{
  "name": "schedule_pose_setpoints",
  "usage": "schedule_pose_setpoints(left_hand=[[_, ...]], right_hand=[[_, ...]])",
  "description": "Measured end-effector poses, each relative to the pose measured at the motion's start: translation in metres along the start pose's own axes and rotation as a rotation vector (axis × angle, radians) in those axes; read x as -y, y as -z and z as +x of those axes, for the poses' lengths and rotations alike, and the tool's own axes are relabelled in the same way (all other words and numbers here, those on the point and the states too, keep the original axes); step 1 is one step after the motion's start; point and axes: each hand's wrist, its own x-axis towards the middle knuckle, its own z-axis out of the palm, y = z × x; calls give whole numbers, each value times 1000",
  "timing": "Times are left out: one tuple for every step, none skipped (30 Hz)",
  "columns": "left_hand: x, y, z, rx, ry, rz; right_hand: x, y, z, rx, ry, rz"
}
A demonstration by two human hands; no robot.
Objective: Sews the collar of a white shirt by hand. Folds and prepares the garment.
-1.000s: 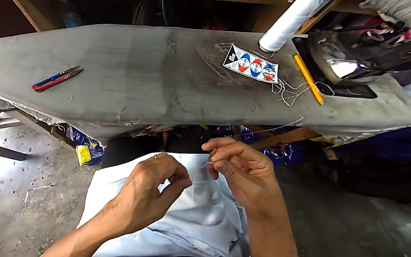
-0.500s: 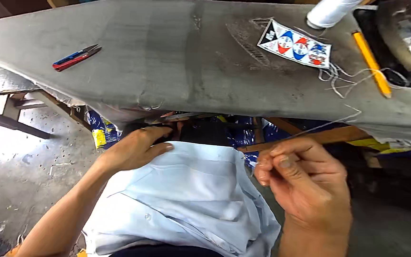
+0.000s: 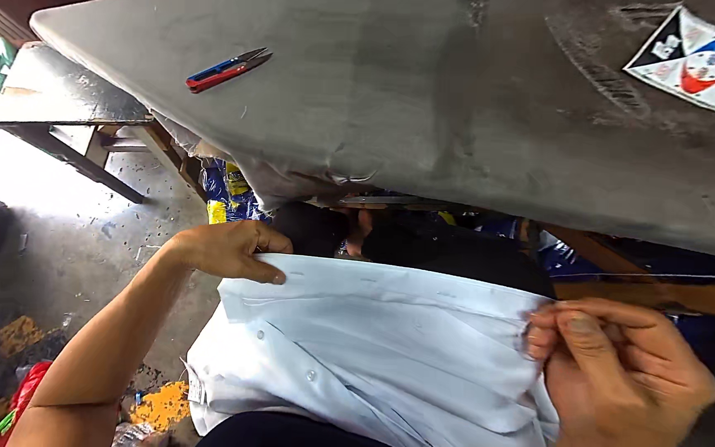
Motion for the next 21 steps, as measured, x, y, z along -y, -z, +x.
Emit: schedule_pose_setpoints(left_hand=[[3, 0, -1, -20, -36, -33], [5, 0, -2, -42, -67, -52], [6, 0, -2, -68, -81, -51], [6, 0, 0, -91, -85, -39], [5, -1, 3, -115, -74, -18], [3, -4, 6, -140, -51, 21], [-2, -7, 10, -168, -5, 84], [-7, -11, 14, -195, 57, 180], [-14, -17, 18, -230, 125, 306], [-20, -24, 22, -265, 173, 433], [-24, -32, 26, -298, 189, 543], [-25, -39, 29, -326, 182, 609], [-23, -44, 31, -354, 161, 624], [-21, -49, 32, -388, 128, 588], [-18, -52, 32, -428, 90, 513], [-15, -53, 30, -463, 60, 418], [-13, -53, 28, -491, 40, 324], [-12, -53, 25, -513, 22, 242], [-11, -53, 22, -525, 3, 171], [-10, -53, 20, -523, -16, 113], [-9, -52, 17, -511, -34, 68]], right_hand=[[0, 2, -1, -6, -5, -5], [0, 4, -2, -7, -12, -5], [0, 5, -3, -7, -17, -2], [0, 6, -3, -5, -22, 1], [1, 6, -3, -2, -27, 2], [3, 6, -2, 5, -32, 1], [4, 5, -2, 12, -35, 0], [5, 4, -1, 17, -35, -5], [7, 3, 0, 22, -32, -10], [7, 2, 1, 27, -27, -15], [8, 1, 2, 30, -22, -23], [8, 0, 2, 35, -21, -32], [9, 0, 2, 44, -25, -38], [11, 0, 2, 52, -30, -43], [12, 1, 2, 57, -37, -45], [13, 1, 2, 61, -45, -40], [14, 2, 2, 66, -57, -36], [15, 3, 2, 66, -69, -36], [16, 4, 3, 67, -83, -39], [17, 5, 4, 71, -93, -43], [18, 5, 5, 78, -95, -47]])
